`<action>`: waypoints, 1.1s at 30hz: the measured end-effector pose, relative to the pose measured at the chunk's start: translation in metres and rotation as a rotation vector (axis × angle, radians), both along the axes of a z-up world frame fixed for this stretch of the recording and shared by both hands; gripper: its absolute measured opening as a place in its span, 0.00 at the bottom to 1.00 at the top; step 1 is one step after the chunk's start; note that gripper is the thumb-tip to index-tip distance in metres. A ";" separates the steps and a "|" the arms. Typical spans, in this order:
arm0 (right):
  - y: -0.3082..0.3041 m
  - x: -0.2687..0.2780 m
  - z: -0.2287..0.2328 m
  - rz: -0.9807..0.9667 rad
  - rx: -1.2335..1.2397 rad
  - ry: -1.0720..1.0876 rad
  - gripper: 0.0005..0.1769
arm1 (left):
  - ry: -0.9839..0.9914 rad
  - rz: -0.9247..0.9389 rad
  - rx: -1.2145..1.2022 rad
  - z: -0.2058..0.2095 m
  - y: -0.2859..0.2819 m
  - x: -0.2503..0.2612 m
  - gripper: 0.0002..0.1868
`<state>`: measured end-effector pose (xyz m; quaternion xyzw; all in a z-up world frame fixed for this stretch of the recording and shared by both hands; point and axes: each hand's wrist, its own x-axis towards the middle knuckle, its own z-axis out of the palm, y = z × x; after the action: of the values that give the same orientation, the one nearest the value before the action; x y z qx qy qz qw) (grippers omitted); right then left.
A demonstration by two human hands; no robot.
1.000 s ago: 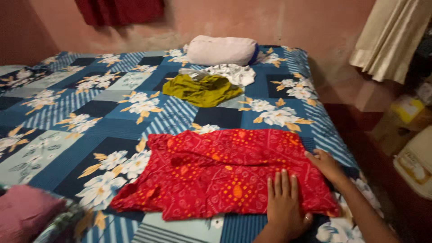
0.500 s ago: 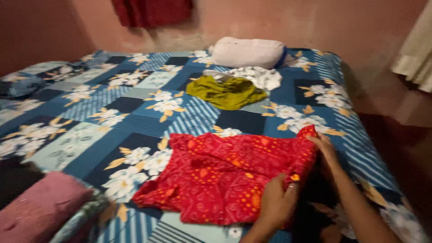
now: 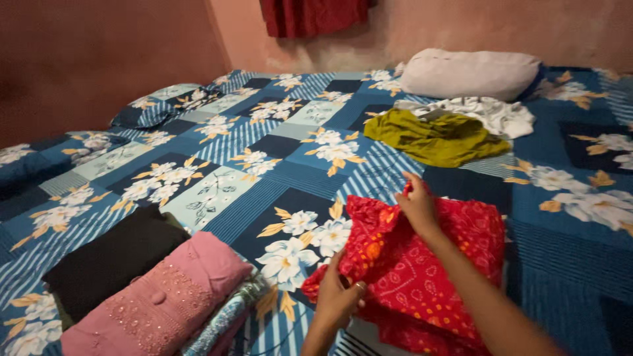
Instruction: The person folds a black garment with striped trim on a bed, then folds a red patterned garment. Both items are folded by hand and placed in a neat stack on the bed.
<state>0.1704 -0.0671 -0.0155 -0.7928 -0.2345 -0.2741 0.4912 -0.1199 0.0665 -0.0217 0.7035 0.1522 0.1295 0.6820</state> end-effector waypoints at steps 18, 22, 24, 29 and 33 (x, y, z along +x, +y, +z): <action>-0.114 -0.046 0.002 -0.334 -0.366 -0.076 0.37 | 0.376 0.201 0.906 0.029 0.057 -0.035 0.47; -0.158 -0.059 -0.013 0.131 0.102 0.805 0.40 | 0.328 0.036 0.513 0.004 0.050 -0.020 0.33; -0.152 -0.074 -0.018 0.287 0.155 0.791 0.40 | 0.146 0.117 0.315 -0.013 0.047 -0.010 0.28; -0.125 -0.117 -0.026 0.420 0.318 0.966 0.40 | -0.045 0.433 0.205 -0.007 0.039 -0.019 0.26; -0.141 -0.124 -0.039 0.366 0.597 0.930 0.37 | -0.143 0.243 0.868 0.027 -0.027 -0.055 0.42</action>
<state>0.0465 -0.2079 -0.0547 -0.6036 -0.0401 0.1380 0.7842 -0.1751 0.0393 0.0050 0.8906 0.1177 0.3086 0.3128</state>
